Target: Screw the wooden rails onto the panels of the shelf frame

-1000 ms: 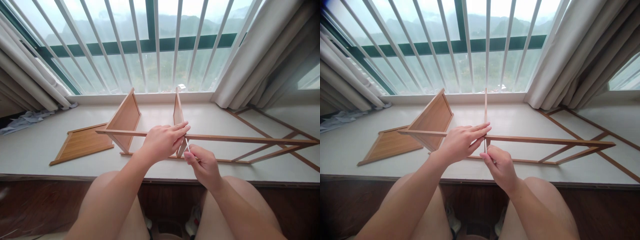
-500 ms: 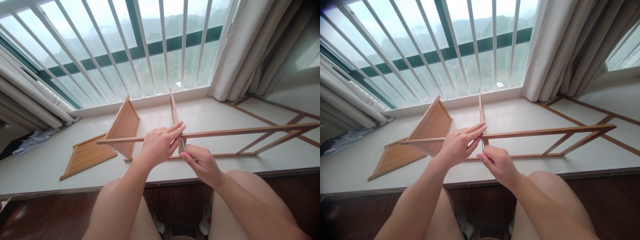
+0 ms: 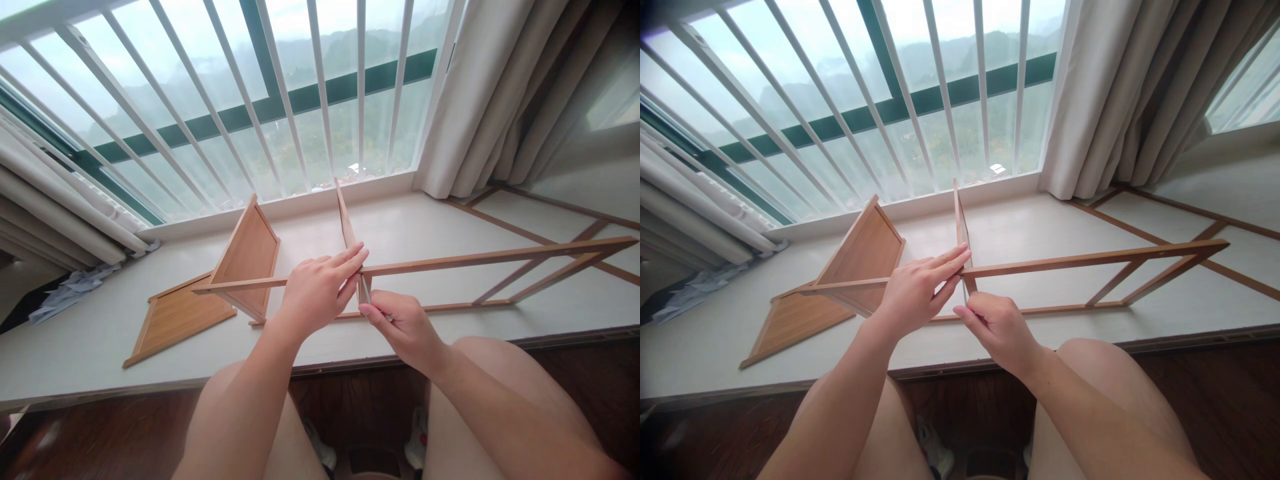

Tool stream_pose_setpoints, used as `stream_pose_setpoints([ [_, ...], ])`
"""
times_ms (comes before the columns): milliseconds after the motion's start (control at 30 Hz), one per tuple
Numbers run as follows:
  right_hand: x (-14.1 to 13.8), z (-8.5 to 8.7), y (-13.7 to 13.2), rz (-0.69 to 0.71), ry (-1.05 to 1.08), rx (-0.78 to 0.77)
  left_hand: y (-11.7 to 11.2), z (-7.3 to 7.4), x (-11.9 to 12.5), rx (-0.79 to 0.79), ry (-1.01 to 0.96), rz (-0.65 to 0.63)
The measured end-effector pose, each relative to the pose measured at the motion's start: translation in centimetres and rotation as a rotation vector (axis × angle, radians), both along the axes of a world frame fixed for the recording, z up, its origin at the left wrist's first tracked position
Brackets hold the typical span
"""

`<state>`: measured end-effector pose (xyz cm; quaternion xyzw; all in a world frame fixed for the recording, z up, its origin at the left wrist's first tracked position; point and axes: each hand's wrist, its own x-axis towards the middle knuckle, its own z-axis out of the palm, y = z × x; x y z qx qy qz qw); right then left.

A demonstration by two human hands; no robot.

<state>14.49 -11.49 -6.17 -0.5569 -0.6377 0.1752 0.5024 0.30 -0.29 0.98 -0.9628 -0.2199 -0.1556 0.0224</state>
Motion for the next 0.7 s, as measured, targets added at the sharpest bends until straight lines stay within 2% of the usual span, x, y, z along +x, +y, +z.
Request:
stream_pose_setpoints([
  [533,-0.08,0.15,0.01,0.010,-0.011,-0.043,0.01,0.10,-0.04,-0.011,0.006,-0.008],
  [700,0.20,0.18,0.19,0.020,-0.081,0.021,-0.02,0.17,-0.02,-0.014,0.006,-0.010],
])
